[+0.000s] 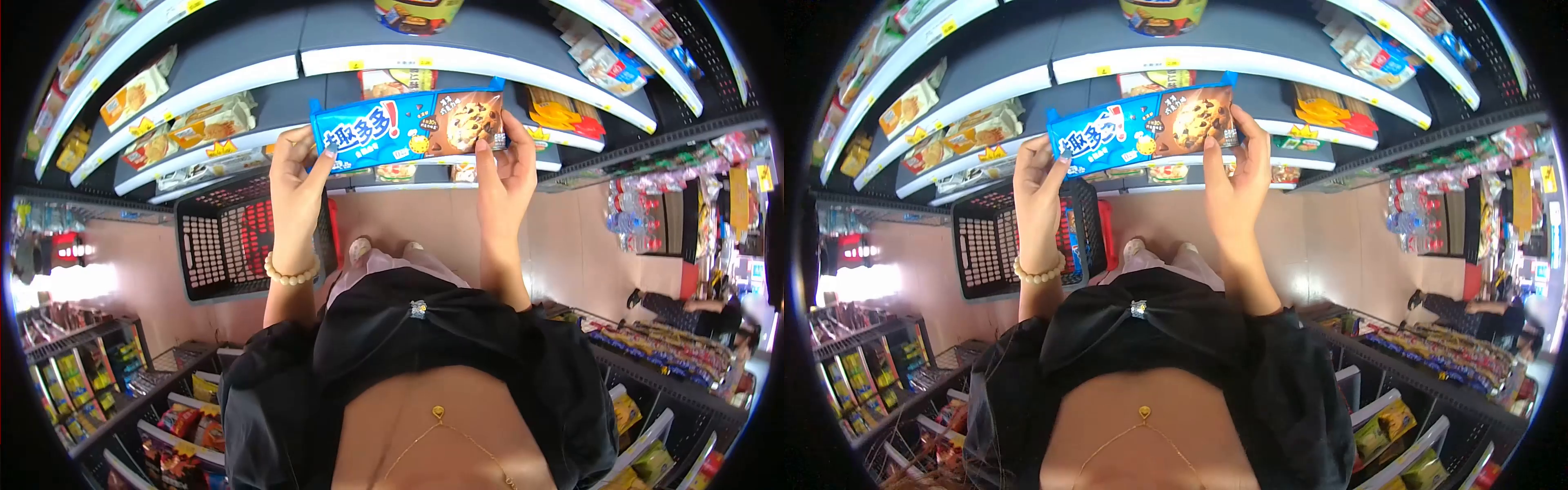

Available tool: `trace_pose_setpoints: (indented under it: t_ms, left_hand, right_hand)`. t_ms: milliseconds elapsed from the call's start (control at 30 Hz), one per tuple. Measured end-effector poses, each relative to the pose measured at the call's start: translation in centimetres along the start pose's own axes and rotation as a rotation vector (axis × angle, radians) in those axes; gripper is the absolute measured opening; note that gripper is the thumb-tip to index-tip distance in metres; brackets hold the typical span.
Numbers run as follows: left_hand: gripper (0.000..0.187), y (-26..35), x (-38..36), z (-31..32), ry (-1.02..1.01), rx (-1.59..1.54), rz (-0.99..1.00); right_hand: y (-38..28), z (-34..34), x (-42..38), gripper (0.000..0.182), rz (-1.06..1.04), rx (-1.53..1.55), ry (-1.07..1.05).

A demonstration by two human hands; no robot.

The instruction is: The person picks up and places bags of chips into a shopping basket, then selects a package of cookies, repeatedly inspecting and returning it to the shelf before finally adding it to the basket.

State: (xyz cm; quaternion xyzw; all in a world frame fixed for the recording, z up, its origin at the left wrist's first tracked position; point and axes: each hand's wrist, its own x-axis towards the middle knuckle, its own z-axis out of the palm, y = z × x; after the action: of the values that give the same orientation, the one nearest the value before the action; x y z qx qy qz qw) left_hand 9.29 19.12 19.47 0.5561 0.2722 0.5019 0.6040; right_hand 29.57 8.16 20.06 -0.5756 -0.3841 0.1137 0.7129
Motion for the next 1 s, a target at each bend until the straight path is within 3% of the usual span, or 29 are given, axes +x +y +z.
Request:
trace_pose_setpoints:
  t_ms: [167,367,433,500,533,667,700,733,800,867,1000]
  left_hand:
    - [0.028,-1.7,-2.3,-4.3,0.150,-0.052,-0.095]
    - [0.029,-3.9,-8.9,-11.2,0.543,0.186,-0.306]
    - [0.034,-4.9,-11.6,-13.3,0.670,0.261,-0.405]
    - [0.038,-5.9,-14.0,-15.0,0.731,0.205,-0.460]
    - [0.041,-5.9,-14.9,-15.5,0.756,0.175,-0.486]
    - [0.035,-8.8,-18.2,-18.3,0.854,0.142,-0.556]
    - [0.029,-10.8,-18.9,-19.0,0.847,0.108,-0.516]
    - [0.030,-11.8,-19.2,-19.5,0.825,0.216,-0.608]
    - [0.031,-16.0,-20.2,-21.0,0.738,0.526,-0.599]
    - [0.037,-17.2,-19.2,-21.3,0.611,0.656,-0.769]
    - [0.043,-20.0,-16.6,-22.6,0.335,0.594,-0.974]
  right_hand:
    - [2.1,4.1,0.3,0.040,0.020,-0.042,-0.195]
    - [6.7,12.3,-2.4,0.036,0.031,-0.089,-0.539]
    - [9.0,15.2,-3.8,0.038,-0.072,-0.121,-0.667]
    - [11.7,18.3,-5.3,0.040,-0.083,-0.145,-0.795]
    - [11.5,19.8,-5.9,0.039,0.036,-0.175,-0.894]
    - [15.8,26.2,-9.2,0.040,-0.037,-0.245,-1.112]
    - [17.6,27.5,-10.3,0.039,-0.049,-0.222,-1.132]
    - [19.1,28.8,-11.4,0.039,-0.064,-0.201,-1.143]
    - [22.1,30.8,-13.5,0.038,0.083,-0.286,-1.240]
    - [23.3,32.0,-14.5,0.038,0.046,-0.444,-1.283]
    - [28.7,33.0,-16.7,0.039,-0.030,-0.720,-1.513]
